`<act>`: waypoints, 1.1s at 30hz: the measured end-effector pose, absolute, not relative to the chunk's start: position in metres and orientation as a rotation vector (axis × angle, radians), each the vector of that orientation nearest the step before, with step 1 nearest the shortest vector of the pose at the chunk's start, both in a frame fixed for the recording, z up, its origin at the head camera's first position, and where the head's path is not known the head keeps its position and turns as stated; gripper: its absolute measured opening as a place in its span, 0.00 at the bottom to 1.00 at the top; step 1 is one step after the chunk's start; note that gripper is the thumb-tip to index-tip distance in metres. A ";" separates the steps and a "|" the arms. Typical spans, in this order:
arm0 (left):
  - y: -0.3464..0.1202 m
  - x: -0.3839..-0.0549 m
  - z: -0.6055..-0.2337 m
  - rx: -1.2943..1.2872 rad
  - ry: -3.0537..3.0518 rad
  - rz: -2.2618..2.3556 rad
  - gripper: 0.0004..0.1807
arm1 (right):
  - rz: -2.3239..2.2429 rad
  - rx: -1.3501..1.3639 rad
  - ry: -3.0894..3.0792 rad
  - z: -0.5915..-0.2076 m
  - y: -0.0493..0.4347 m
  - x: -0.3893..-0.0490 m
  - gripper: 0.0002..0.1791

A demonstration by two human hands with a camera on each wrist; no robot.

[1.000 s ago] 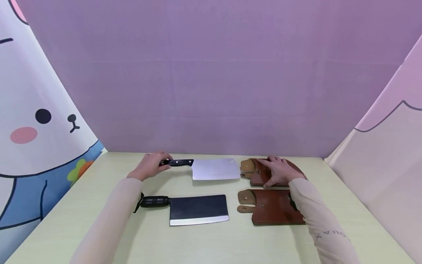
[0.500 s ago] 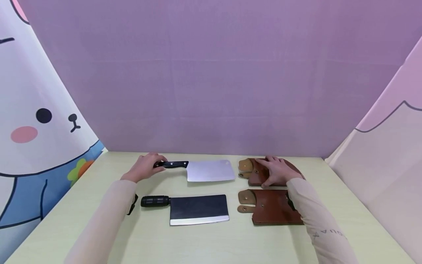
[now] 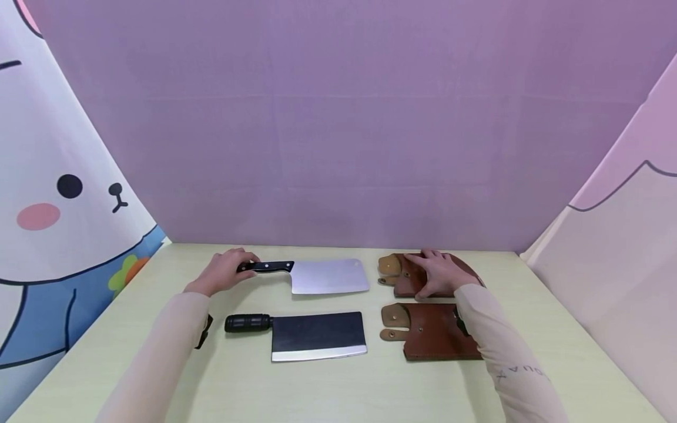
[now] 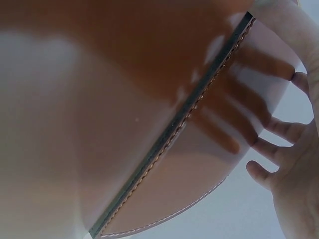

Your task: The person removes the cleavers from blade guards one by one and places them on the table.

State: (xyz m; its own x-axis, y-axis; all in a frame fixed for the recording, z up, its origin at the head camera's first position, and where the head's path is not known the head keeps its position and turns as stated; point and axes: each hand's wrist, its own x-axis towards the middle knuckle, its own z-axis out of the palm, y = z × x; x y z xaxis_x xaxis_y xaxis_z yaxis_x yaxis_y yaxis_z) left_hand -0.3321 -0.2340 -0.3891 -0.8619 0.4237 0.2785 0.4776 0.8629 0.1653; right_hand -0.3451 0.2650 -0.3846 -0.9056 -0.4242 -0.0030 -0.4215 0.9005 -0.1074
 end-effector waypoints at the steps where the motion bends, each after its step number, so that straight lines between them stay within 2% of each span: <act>1: -0.235 -0.332 -0.389 -0.687 -2.805 -0.338 0.14 | -0.163 -0.675 3.035 -0.385 0.265 -0.345 0.53; 33: -0.238 -0.331 -0.402 -0.623 -2.832 -0.301 0.14 | -0.157 -0.648 2.944 -0.385 0.257 -0.351 0.53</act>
